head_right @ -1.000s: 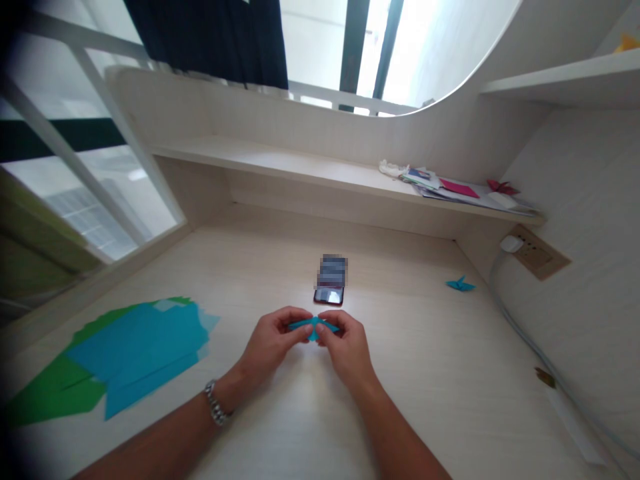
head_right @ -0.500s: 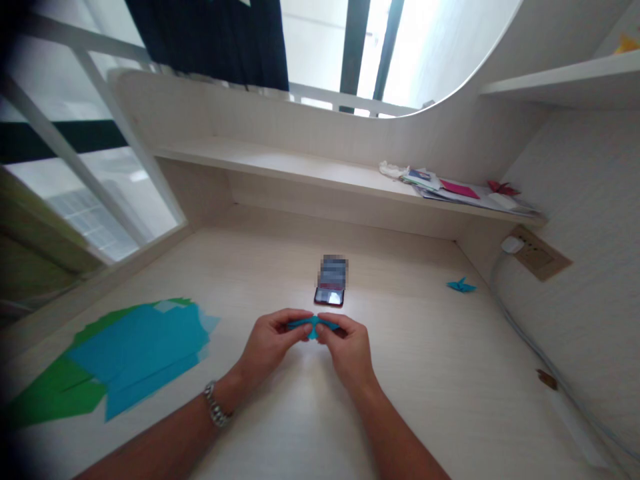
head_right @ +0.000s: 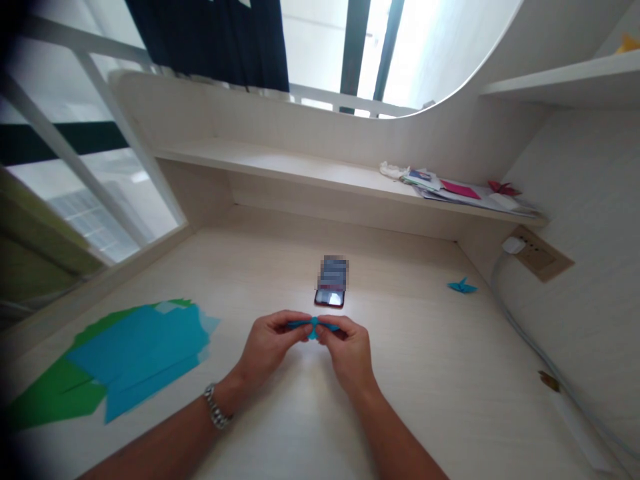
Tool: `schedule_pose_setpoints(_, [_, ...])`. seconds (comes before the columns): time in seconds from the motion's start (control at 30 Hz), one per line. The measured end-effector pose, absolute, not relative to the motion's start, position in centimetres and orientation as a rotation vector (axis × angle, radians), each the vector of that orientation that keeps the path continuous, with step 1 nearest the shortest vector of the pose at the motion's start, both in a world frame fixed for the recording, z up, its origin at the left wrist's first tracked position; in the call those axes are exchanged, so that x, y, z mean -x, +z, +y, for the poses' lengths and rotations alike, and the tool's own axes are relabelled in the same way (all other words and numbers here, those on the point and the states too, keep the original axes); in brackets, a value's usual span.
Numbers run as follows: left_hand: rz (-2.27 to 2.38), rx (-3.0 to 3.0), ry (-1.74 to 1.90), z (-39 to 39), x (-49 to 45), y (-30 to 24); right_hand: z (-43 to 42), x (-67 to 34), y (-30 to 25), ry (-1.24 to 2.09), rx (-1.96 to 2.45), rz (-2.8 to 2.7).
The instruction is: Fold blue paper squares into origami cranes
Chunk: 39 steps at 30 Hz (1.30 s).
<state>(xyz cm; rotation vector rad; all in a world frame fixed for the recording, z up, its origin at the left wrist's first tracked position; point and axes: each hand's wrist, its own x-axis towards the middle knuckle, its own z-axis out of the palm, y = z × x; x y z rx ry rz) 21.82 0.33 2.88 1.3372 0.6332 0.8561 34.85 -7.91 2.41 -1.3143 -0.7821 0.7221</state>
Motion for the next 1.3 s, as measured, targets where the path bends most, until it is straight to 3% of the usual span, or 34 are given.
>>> schedule_pose_setpoints(1.3, [0.645,-1.639,0.738,0.43,-21.51,3.15,-8.0,-35.66,2.81,0.821,1.394,-0.902])
